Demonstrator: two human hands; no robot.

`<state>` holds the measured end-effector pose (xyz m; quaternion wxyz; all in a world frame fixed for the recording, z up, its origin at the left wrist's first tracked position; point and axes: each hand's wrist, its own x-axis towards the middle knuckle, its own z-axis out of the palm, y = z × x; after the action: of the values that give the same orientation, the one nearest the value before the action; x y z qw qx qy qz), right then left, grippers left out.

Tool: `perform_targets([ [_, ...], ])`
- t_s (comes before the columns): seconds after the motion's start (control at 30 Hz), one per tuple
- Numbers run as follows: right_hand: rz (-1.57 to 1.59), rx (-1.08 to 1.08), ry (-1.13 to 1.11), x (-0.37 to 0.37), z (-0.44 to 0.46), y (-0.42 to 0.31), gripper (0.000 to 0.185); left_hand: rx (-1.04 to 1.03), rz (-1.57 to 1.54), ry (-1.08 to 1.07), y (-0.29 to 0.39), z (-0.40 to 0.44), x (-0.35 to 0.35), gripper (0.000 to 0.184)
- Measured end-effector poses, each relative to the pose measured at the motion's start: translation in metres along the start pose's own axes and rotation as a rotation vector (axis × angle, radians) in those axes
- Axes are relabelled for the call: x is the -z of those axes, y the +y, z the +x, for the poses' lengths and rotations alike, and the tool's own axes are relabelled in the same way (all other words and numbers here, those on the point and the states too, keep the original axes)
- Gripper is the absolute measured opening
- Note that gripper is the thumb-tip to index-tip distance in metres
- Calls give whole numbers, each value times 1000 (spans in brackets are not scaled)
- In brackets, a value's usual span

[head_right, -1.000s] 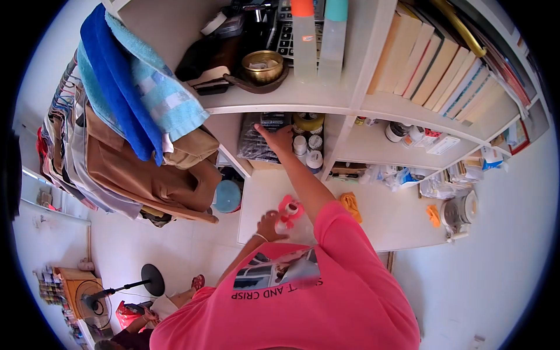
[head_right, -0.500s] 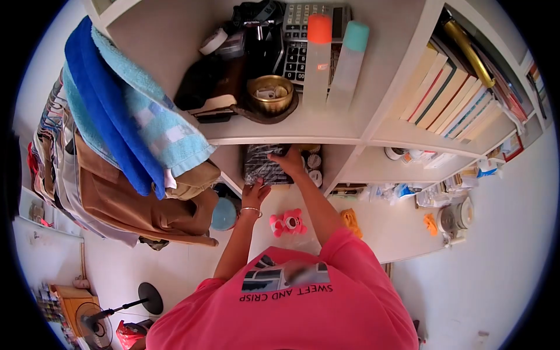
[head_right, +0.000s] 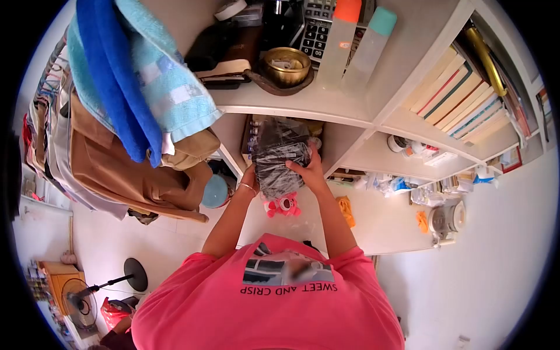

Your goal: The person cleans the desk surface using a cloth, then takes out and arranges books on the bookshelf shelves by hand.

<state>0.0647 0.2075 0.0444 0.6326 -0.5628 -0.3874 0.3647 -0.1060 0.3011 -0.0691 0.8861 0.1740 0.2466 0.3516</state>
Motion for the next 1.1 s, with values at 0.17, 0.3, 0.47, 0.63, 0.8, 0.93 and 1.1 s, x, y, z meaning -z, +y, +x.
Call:
perform_targets([
  [0.17, 117, 38, -84, 3, -15, -32, 81, 74, 110, 235, 16, 1, -23, 39],
  [0.3, 88, 28, -84, 24, -51, -40, 81, -89, 421, 481, 30, -16, -40, 33],
  [0.47, 186, -50, -56, 48, -110, -33, 80, -408, 381, 261, 10, -2, -10, 53],
  [0.63, 161, -168, 12, 52, -139, -18, 71, -612, 723, 399, 15, 11, -35, 52],
  [0.8, 144, -166, -12, 63, -140, -7, 70, -406, 701, 390, 13, 18, -16, 43],
  [0.93, 149, -173, -29, 64, -139, -5, 68, 42, -72, 223, 27, 29, -8, 33],
  [1.1, 104, -161, -21, 65, -149, -1, 64, -30, -147, 395, 14, 48, -24, 34],
])
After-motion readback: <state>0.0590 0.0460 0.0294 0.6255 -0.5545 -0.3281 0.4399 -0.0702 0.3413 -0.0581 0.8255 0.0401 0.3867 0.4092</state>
